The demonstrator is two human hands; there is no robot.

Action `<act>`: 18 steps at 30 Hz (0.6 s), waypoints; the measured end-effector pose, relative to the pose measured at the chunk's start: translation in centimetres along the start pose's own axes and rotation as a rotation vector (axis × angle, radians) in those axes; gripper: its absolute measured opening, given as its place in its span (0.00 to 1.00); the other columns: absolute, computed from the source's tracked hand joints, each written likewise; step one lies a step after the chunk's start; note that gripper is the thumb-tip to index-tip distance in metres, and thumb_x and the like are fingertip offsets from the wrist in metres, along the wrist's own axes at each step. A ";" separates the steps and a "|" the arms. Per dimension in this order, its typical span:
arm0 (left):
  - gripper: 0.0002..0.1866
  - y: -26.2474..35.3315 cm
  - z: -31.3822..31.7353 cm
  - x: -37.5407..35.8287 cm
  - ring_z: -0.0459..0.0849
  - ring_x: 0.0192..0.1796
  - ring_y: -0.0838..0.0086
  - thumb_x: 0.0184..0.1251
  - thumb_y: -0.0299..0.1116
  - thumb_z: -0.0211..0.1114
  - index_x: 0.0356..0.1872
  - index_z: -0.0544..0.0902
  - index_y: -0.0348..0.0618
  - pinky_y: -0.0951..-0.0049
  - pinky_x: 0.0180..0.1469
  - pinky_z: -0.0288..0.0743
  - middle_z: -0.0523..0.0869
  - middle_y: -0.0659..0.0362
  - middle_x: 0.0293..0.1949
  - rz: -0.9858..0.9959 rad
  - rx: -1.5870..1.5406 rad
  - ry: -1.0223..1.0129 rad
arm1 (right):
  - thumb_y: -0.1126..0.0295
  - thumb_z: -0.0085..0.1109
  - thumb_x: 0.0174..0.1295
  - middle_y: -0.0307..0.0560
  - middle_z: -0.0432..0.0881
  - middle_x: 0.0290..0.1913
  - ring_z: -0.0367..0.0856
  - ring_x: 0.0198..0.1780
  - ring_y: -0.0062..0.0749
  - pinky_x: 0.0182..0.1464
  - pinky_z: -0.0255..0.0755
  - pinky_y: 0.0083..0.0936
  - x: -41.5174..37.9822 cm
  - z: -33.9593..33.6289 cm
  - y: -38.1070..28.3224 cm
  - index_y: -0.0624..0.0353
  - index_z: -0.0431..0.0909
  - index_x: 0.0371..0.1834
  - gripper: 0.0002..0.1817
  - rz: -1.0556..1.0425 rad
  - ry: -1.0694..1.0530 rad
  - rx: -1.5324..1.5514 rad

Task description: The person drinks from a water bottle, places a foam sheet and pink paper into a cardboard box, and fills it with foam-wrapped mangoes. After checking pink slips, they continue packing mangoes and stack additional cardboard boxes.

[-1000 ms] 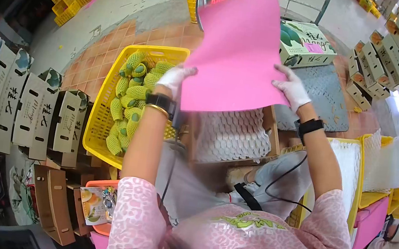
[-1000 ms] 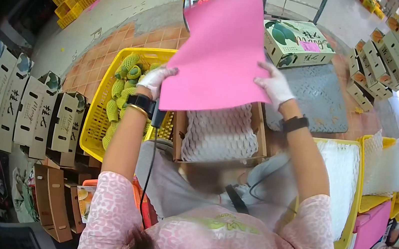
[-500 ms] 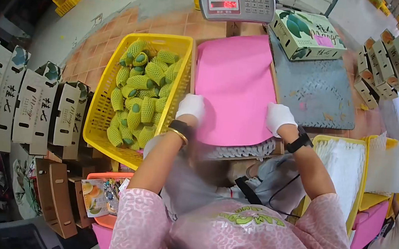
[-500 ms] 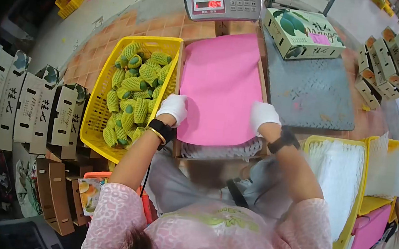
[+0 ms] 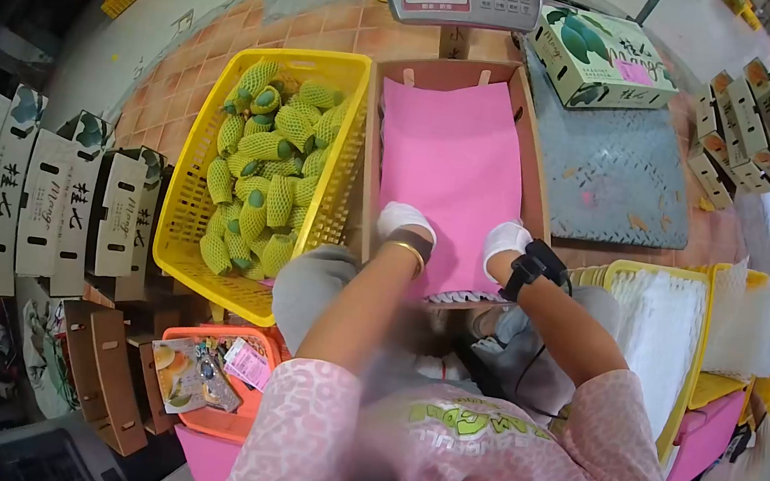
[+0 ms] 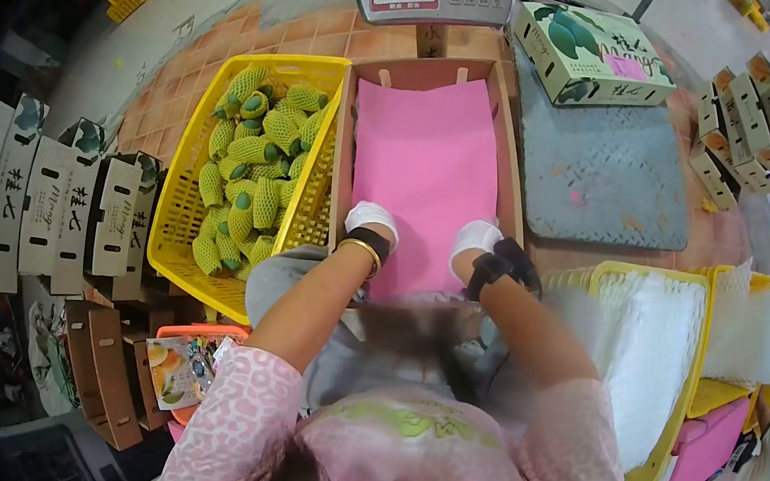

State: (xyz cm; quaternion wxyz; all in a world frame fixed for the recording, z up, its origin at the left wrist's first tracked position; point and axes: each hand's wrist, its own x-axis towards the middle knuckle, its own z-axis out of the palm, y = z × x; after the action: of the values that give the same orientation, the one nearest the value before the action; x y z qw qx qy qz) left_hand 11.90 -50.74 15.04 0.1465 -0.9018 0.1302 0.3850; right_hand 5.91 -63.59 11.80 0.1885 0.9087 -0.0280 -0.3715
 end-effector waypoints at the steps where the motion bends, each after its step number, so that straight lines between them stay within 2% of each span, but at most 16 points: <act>1: 0.12 0.1 -0.9 0.1 0.79 0.49 0.70 0.55 0.32 0.60 0.41 0.83 0.48 0.70 0.44 0.73 0.82 0.61 0.44 -0.002 -0.001 0.003 | 0.71 0.62 0.43 0.39 0.83 0.31 0.83 0.35 0.34 0.26 0.74 0.34 -1.6 -2.1 0.6 0.49 0.84 0.31 0.09 0.023 0.004 -0.037; 3: 0.13 0.4 -3.0 0.0 0.77 0.48 0.65 0.53 0.32 0.61 0.41 0.82 0.47 0.64 0.41 0.73 0.79 0.59 0.46 -0.178 0.016 0.312 | 0.70 0.66 0.38 0.36 0.83 0.27 0.83 0.33 0.31 0.24 0.74 0.30 -3.1 -5.2 1.7 0.47 0.84 0.28 0.10 -0.017 0.116 0.010; 4: 0.14 0.4 -3.8 1.6 0.73 0.52 0.62 0.55 0.33 0.57 0.44 0.79 0.46 0.57 0.44 0.70 0.74 0.56 0.50 -0.159 0.010 0.372 | 0.70 0.64 0.40 0.39 0.83 0.32 0.81 0.37 0.34 0.28 0.75 0.31 -3.8 -7.0 2.3 0.48 0.83 0.33 0.13 -0.046 0.080 0.052; 5: 0.14 0.7 -4.0 2.6 0.73 0.52 0.62 0.55 0.33 0.57 0.44 0.79 0.46 0.57 0.44 0.70 0.74 0.56 0.50 -0.166 0.004 0.376 | 0.70 0.62 0.42 0.42 0.82 0.37 0.80 0.41 0.38 0.32 0.76 0.32 -3.9 -8.8 2.8 0.50 0.82 0.39 0.16 -0.074 0.049 0.090; 7: 0.21 1.2 -5.1 3.7 0.69 0.58 0.57 0.52 0.36 0.60 0.50 0.75 0.46 0.54 0.53 0.66 0.71 0.50 0.54 -0.022 -0.124 0.632 | 0.68 0.56 0.48 0.51 0.73 0.53 0.72 0.52 0.50 0.44 0.73 0.37 0.7 -9.7 2.0 0.52 0.70 0.54 0.25 -0.068 0.364 0.240; 8: 0.33 2.0 -4.2 6.1 0.53 0.67 0.53 0.51 0.44 0.60 0.60 0.63 0.48 0.46 0.61 0.51 0.58 0.48 0.64 -0.041 -0.324 0.597 | 0.65 0.50 0.54 0.56 0.57 0.64 0.60 0.60 0.61 0.53 0.66 0.44 2.1 -9.7 2.0 0.51 0.56 0.64 0.31 -0.007 0.402 0.439; 9: 0.38 2.1 -3.5 5.9 0.48 0.69 0.52 0.51 0.49 0.58 0.64 0.58 0.51 0.41 0.62 0.45 0.52 0.45 0.66 -0.047 -0.322 0.636 | 0.59 0.46 0.57 0.58 0.51 0.67 0.53 0.64 0.63 0.59 0.60 0.48 3.9 -9.2 1.7 0.48 0.54 0.65 0.30 0.049 0.413 0.500; 11: 0.40 2.3 -2.1 7.2 0.43 0.70 0.52 0.52 0.49 0.57 0.66 0.54 0.52 0.40 0.63 0.40 0.46 0.44 0.68 -0.165 -0.531 0.519 | 0.53 0.52 0.56 0.53 0.42 0.70 0.41 0.68 0.62 0.63 0.48 0.53 7.7 -6.6 1.5 0.39 0.47 0.68 0.37 0.029 0.203 0.594; 13: 0.38 2.2 -0.6 9.1 0.49 0.68 0.51 0.51 0.47 0.58 0.65 0.56 0.50 0.41 0.62 0.42 0.51 0.43 0.66 -0.085 -0.595 0.523 | 0.49 0.46 0.59 0.50 0.35 0.71 0.36 0.70 0.60 0.66 0.42 0.52 7.4 -6.7 1.8 0.38 0.41 0.69 0.37 -0.009 0.098 0.526; 15: 0.31 1.6 -5.9 6.8 0.55 0.65 0.53 0.54 0.43 0.57 0.61 0.64 0.45 0.46 0.63 0.47 0.59 0.45 0.62 -0.188 -0.583 0.278 | 0.50 0.46 0.59 0.50 0.35 0.71 0.37 0.70 0.60 0.65 0.42 0.54 6.8 -7.2 1.5 0.38 0.41 0.69 0.37 0.044 0.060 0.523; 17: 0.23 0.5 -7.1 8.1 0.59 0.62 0.55 0.57 0.37 0.53 0.54 0.72 0.42 0.49 0.61 0.53 0.65 0.48 0.58 -0.090 -0.417 0.653 | 0.51 0.46 0.59 0.51 0.34 0.71 0.37 0.69 0.60 0.64 0.44 0.55 8.3 -5.7 1.3 0.38 0.40 0.69 0.37 0.049 0.116 0.458; 18: 0.21 0.2 -6.7 10.0 0.60 0.62 0.54 0.58 0.35 0.51 0.53 0.74 0.42 0.48 0.60 0.53 0.67 0.49 0.57 -0.101 -0.314 0.609 | 0.51 0.46 0.59 0.51 0.34 0.71 0.37 0.69 0.61 0.64 0.46 0.55 7.5 -6.5 1.2 0.39 0.40 0.69 0.37 0.059 0.086 0.462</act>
State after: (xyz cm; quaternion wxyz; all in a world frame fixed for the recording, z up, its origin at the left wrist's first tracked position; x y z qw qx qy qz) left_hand 22.85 -54.58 12.10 -0.0205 -0.9922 0.0623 0.1057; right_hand 15.86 -64.05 11.54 -0.0129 0.9415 -0.1306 -0.3105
